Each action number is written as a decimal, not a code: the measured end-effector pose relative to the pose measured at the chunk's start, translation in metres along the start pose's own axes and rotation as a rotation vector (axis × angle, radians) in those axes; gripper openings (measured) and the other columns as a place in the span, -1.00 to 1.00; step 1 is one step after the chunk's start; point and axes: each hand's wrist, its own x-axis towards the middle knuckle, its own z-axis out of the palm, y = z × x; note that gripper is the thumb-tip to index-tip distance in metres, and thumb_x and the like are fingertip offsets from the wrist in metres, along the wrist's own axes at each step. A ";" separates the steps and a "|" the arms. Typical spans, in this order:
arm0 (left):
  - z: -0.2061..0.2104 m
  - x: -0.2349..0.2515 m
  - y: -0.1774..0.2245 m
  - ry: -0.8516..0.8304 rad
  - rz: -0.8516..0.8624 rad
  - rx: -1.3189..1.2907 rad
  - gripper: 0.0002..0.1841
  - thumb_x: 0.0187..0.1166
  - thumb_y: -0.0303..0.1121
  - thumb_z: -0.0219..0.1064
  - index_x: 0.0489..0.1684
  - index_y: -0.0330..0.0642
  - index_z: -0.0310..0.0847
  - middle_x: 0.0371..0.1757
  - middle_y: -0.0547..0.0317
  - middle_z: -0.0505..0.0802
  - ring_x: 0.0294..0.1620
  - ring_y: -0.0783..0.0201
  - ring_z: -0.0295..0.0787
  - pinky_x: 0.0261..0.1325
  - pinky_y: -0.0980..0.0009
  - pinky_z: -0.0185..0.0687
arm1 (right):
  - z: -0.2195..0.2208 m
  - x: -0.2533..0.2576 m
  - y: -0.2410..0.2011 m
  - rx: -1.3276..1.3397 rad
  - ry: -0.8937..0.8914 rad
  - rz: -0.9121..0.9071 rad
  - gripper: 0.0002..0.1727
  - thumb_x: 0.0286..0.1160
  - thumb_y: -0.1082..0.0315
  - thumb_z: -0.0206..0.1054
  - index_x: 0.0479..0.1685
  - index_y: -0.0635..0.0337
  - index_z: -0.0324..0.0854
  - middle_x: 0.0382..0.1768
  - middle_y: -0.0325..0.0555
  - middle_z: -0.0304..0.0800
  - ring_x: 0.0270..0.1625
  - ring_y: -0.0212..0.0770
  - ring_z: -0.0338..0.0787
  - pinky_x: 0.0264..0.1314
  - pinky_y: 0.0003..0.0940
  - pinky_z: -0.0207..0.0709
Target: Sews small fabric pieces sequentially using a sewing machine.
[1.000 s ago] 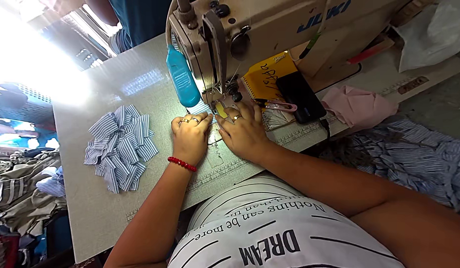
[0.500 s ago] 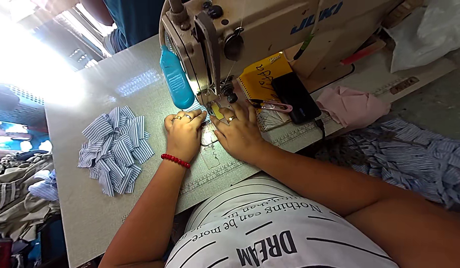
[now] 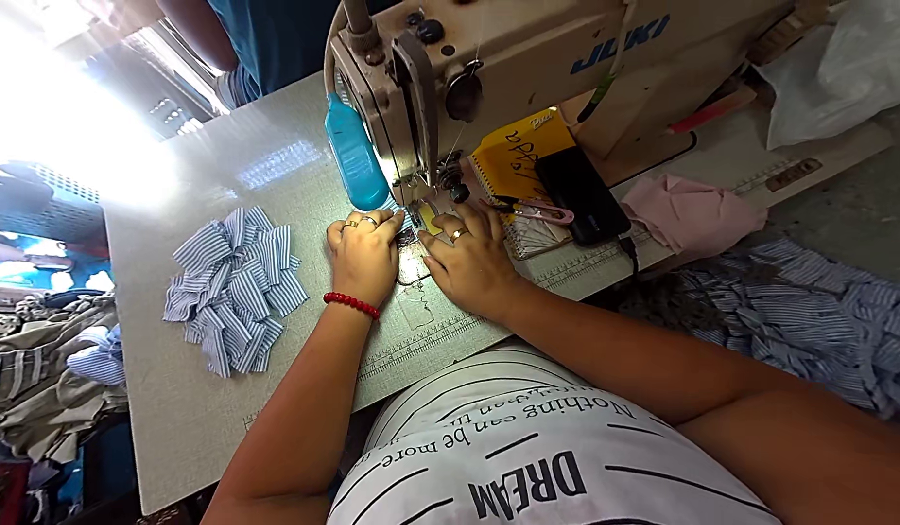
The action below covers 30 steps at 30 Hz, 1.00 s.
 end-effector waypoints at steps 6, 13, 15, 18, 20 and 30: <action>0.002 0.003 0.000 -0.011 -0.061 -0.002 -0.57 0.65 -0.40 0.09 0.35 0.08 0.79 0.33 0.15 0.85 0.36 -0.01 0.70 0.39 -0.19 0.35 | 0.004 0.000 0.003 0.028 0.033 -0.040 -0.53 0.74 0.07 0.04 0.36 -0.02 0.76 0.48 0.06 0.67 0.77 0.27 0.29 0.78 0.47 -0.13; -0.028 -0.025 -0.036 0.112 -0.242 -0.046 -0.68 0.70 -0.34 0.23 0.25 -0.24 0.79 0.36 -0.15 0.80 0.46 -0.18 0.65 0.56 -0.13 0.43 | 0.003 0.001 0.004 0.063 0.048 -0.053 -0.54 0.72 0.08 0.07 0.29 0.05 0.78 0.43 0.12 0.69 0.71 0.32 0.35 0.75 0.47 -0.06; -0.043 -0.034 -0.050 0.153 -0.384 0.027 -0.66 0.66 -0.28 0.31 0.21 -0.34 0.75 0.35 -0.29 0.75 0.48 -0.31 0.59 0.57 -0.20 0.37 | 0.002 0.001 0.004 0.065 0.045 -0.060 -0.56 0.71 0.10 0.08 0.25 0.05 0.80 0.42 0.11 0.70 0.72 0.33 0.34 0.75 0.47 -0.05; -0.051 -0.038 -0.063 0.050 -0.520 0.157 -0.54 0.68 -0.09 0.33 0.23 -0.37 0.71 0.40 -0.34 0.69 0.54 -0.37 0.48 0.56 -0.28 0.31 | 0.003 0.000 0.004 0.079 0.060 -0.072 -0.59 0.70 0.11 0.11 0.19 0.04 0.82 0.40 0.09 0.71 0.71 0.30 0.35 0.76 0.43 -0.03; -0.050 -0.036 -0.068 -0.020 -0.522 0.224 -0.63 0.75 -0.20 0.23 0.15 -0.34 0.77 0.36 -0.30 0.74 0.51 -0.36 0.53 0.51 -0.32 0.33 | 0.003 -0.001 0.006 0.097 0.086 -0.073 -0.61 0.68 0.13 0.13 0.16 0.04 0.83 0.37 0.09 0.73 0.70 0.28 0.37 0.76 0.41 0.00; -0.090 -0.066 -0.029 0.391 -0.249 -0.055 -0.71 0.84 -0.35 0.09 0.13 -0.39 0.66 -0.05 -0.20 0.85 -0.07 0.00 0.83 0.07 0.12 0.71 | -0.014 -0.015 -0.003 0.456 0.241 -0.083 -0.69 0.56 0.21 0.27 0.06 0.08 0.87 0.14 0.01 0.80 0.33 0.11 0.65 0.38 0.11 0.47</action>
